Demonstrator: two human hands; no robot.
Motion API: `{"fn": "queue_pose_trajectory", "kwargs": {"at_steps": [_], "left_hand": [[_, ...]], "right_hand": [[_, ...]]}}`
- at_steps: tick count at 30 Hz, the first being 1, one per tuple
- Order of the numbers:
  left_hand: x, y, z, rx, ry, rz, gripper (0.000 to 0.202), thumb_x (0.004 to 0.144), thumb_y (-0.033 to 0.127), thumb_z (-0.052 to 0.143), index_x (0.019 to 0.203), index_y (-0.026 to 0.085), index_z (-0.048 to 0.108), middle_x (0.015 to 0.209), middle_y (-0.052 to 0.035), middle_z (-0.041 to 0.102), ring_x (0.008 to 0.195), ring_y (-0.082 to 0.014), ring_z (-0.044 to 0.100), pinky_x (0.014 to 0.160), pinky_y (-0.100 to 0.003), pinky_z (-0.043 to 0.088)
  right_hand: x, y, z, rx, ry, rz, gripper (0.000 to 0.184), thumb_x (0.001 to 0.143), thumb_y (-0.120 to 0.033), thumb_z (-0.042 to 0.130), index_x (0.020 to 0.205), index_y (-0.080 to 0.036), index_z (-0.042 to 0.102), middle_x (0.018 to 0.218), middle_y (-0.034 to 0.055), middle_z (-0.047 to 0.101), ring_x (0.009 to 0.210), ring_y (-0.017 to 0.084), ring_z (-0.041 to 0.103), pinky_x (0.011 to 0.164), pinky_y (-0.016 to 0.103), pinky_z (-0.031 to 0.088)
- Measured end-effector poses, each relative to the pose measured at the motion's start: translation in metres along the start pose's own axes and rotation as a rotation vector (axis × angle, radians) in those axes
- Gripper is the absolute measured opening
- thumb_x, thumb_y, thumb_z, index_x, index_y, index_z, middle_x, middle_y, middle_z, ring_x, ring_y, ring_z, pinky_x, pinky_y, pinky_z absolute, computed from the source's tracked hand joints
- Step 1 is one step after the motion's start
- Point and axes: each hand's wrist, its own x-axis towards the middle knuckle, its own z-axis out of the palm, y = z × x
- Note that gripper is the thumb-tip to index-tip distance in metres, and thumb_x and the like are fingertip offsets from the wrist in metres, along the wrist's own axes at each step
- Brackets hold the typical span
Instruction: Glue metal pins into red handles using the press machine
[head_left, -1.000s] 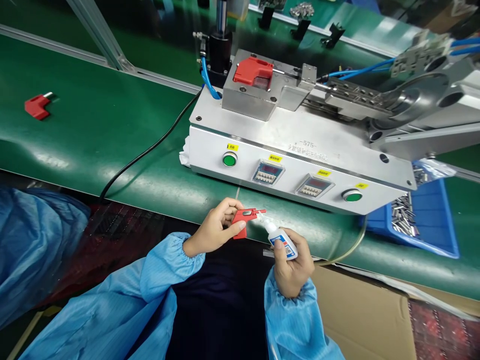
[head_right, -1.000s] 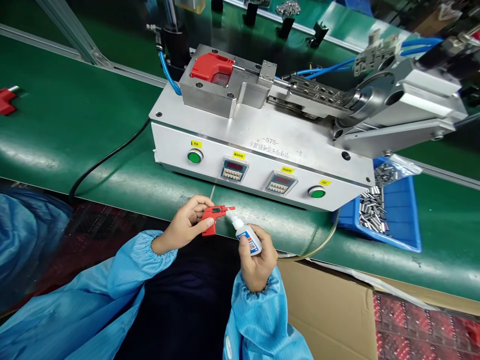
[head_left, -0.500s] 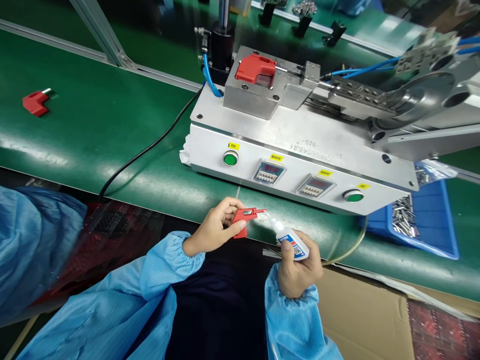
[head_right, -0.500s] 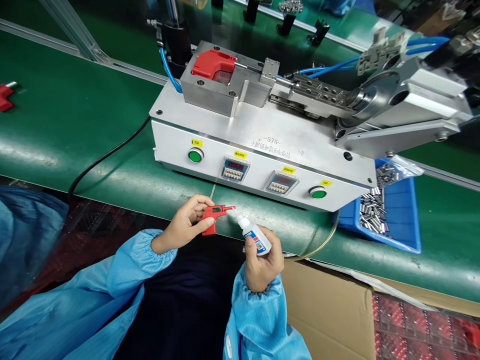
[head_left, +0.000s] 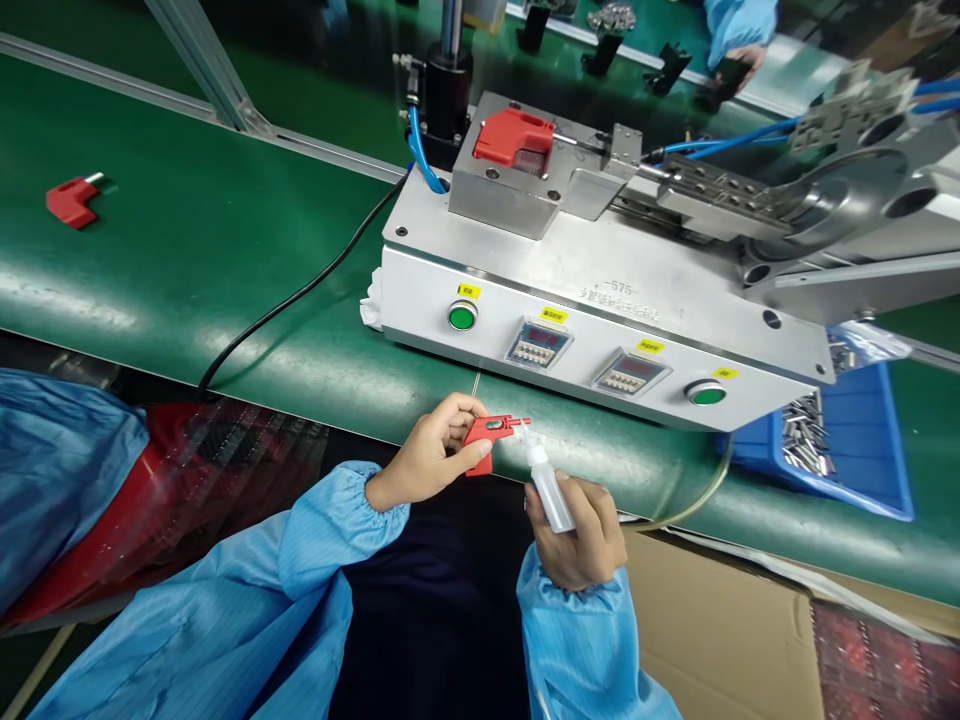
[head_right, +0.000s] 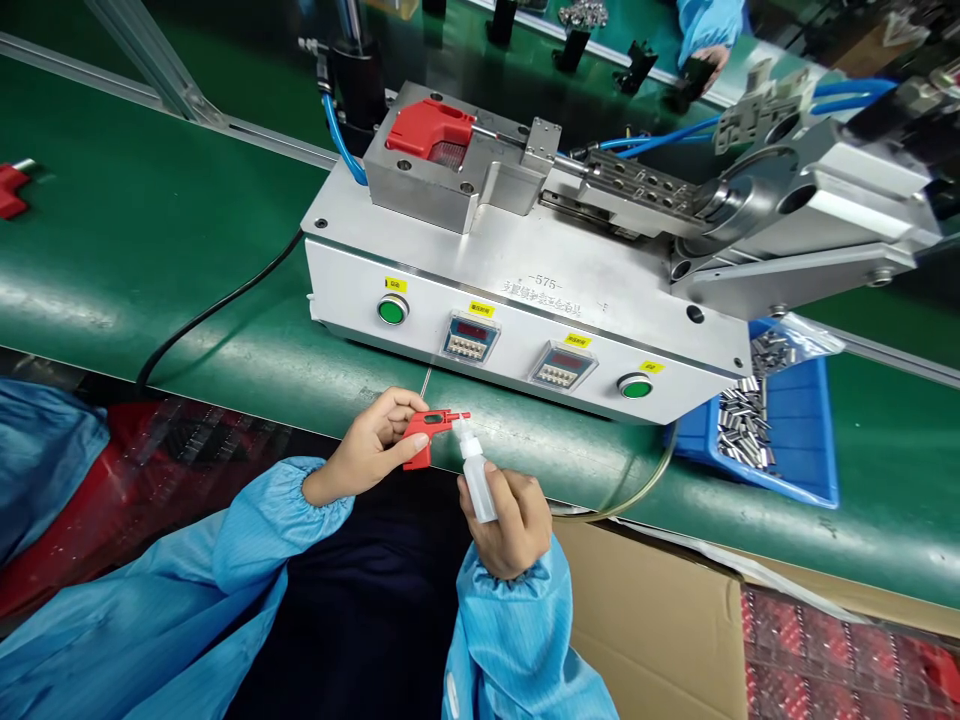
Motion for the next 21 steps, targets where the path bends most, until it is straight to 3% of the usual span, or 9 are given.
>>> {"fn": "queue_pose_trajectory", "kwargs": {"at_steps": [6,13,21], "left_hand": [[0.0,0.0,0.002,-0.001,0.003,-0.007,0.031,0.093,0.04,0.075,0.111,0.02,0.059,0.095,-0.0049,0.076,0.077,-0.0154,0.071,0.069,-0.024,0.055],[0.0,-0.001,0.0,0.002,-0.002,0.007,0.029,0.094,0.037,0.074,0.112,0.02,0.059,0.095,-0.0048,0.076,0.076,-0.0146,0.071,0.069,-0.023,0.055],[-0.001,0.001,0.001,0.014,0.001,0.022,0.031,0.094,0.04,0.074,0.112,0.02,0.058,0.093,-0.0046,0.075,0.074,-0.0147,0.069,0.066,-0.023,0.053]], "right_hand": [[0.001,-0.014,0.005,0.16,0.165,0.334,0.018,0.094,-0.034,0.074,0.106,-0.02,0.074,0.082,0.0049,0.07,0.061,0.018,0.059,0.057,0.033,0.05],[0.004,-0.019,0.005,0.237,0.095,0.579,0.029,0.091,-0.046,0.076,0.097,-0.018,0.074,0.075,0.0031,0.069,0.06,0.017,0.061,0.058,0.032,0.05],[0.01,-0.017,0.014,0.566,0.056,0.897,0.039,0.087,-0.056,0.076,0.086,-0.017,0.071,0.051,-0.005,0.055,0.043,0.013,0.05,0.049,0.027,0.044]]}}
